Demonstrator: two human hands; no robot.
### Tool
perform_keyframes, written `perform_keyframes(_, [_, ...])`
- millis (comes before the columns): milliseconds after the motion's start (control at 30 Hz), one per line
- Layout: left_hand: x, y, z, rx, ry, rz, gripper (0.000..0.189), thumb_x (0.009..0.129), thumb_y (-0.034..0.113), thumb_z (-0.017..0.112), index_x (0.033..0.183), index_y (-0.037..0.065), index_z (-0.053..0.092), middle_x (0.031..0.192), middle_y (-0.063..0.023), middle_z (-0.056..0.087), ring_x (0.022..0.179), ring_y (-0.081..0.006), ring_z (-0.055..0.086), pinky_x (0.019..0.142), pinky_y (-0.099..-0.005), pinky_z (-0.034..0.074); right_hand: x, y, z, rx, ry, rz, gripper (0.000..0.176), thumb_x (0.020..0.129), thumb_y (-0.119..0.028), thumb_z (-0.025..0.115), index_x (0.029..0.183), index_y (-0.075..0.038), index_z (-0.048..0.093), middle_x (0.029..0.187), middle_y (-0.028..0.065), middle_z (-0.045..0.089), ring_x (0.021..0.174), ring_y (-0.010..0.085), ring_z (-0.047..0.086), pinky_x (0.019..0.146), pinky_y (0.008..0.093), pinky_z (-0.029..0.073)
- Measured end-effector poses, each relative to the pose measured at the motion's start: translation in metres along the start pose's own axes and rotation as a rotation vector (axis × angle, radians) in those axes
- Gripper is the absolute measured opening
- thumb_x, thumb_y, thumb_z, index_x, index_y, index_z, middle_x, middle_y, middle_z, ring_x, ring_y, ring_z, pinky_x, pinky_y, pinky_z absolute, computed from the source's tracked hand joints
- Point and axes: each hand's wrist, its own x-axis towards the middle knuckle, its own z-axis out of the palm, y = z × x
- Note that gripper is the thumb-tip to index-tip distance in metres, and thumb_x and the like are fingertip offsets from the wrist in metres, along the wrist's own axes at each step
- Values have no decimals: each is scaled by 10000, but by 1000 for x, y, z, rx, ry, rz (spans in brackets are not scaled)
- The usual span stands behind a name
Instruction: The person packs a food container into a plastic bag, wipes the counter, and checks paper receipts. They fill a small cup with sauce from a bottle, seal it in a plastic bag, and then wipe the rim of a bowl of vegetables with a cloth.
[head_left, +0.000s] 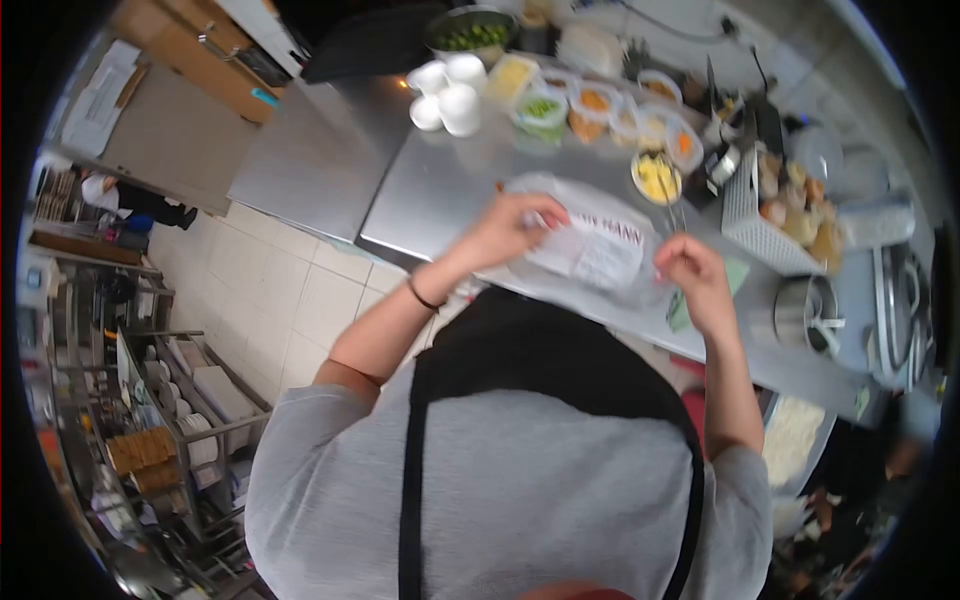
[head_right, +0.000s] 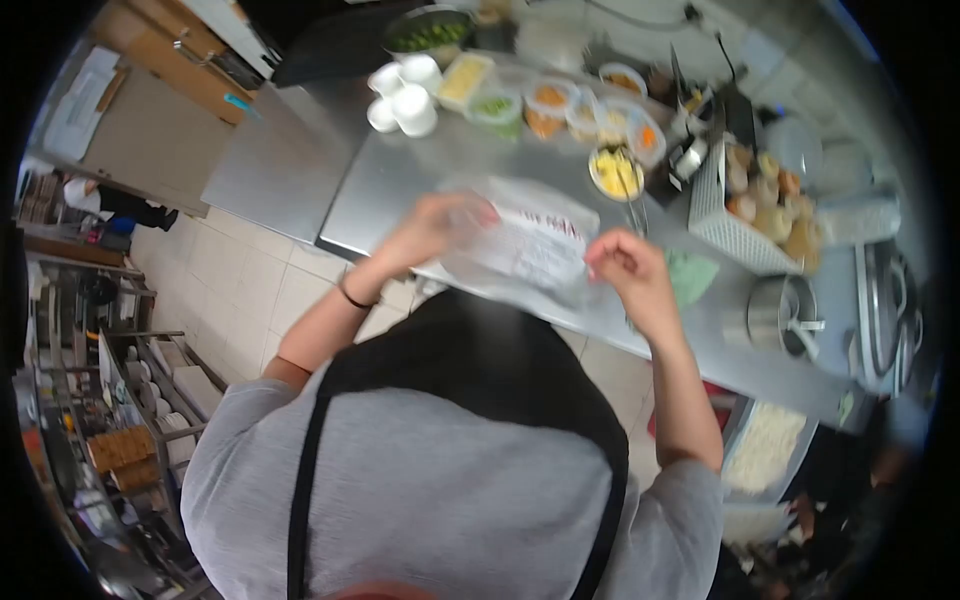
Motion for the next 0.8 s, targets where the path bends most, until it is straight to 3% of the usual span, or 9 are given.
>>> perform_keyframes(67, [-7,15,-10,12,-40,-199,181,734,3,536,897,25,611,737,4,553,645,-69,490,563,-214,420,-5,4,-1,-69,-2,-4,133,773,56,465,786,5,587,786,15,496,666,77,492,619,196,391])
perform_keyframes(233, [-17,23,2,121,-80,-247,142,756,12,534,870,30,616,638,27,502,572,-34,440,503,-193,356,-9,7,0,-180,-59,-66,160,794,23,490,855,-2,635,765,30,481,647,84,474,564,208,374])
perform_keyframes(367, [-16,24,16,73,-68,-209,292,716,-13,596,1000,51,574,744,3,537,682,-52,488,599,-196,395,-10,0,7,-190,-59,-35,181,794,21,497,920,-7,624,765,30,479,689,86,493,597,215,397])
perform_keyframes(433, [-13,28,35,-9,-45,-195,374,701,-21,619,1058,62,548,804,-6,554,746,-66,513,647,-202,413,-6,3,20,93,7,-88,243,803,-10,523,1036,-23,591,824,28,508,735,90,522,663,210,416])
perform_keyframes(500, [-5,29,61,-104,25,2,512,691,28,671,1152,80,456,814,-56,552,686,-95,518,634,-236,437,-2,4,37,126,-21,-42,274,805,-33,539,1076,-30,569,865,45,536,784,111,542,703,226,426])
perform_keyframes(567, [4,28,73,-34,25,9,490,718,-14,611,1165,68,428,854,-72,551,749,-113,560,665,-243,457,0,2,48,158,-59,-2,311,806,-56,556,1117,-37,548,906,62,564,833,133,562,742,243,436])
perform_keyframes(633, [13,24,77,-280,188,-40,405,739,-44,541,1120,50,441,857,-63,547,754,-120,568,659,-233,459,3,-2,51,-428,-3,-389,331,803,-66,563,1132,-38,538,1010,96,588,911,178,566,799,276,432])
perform_keyframes(667, [16,20,75,-399,225,-58,341,748,-61,488,1073,34,452,873,-59,542,720,-105,551,648,-233,460,5,-5,42,-418,-12,-372,325,801,-67,566,1123,-32,541,1082,119,575,982,211,548,831,288,420])
perform_keyframes(800, [9,39,33,-437,231,-228,275,746,-41,511,1002,48,464,739,-39,547,684,-95,538,616,-222,452,13,-13,-12,-488,276,-517,250,774,-102,598,1008,-16,593,989,123,598,913,239,569,793,315,425])
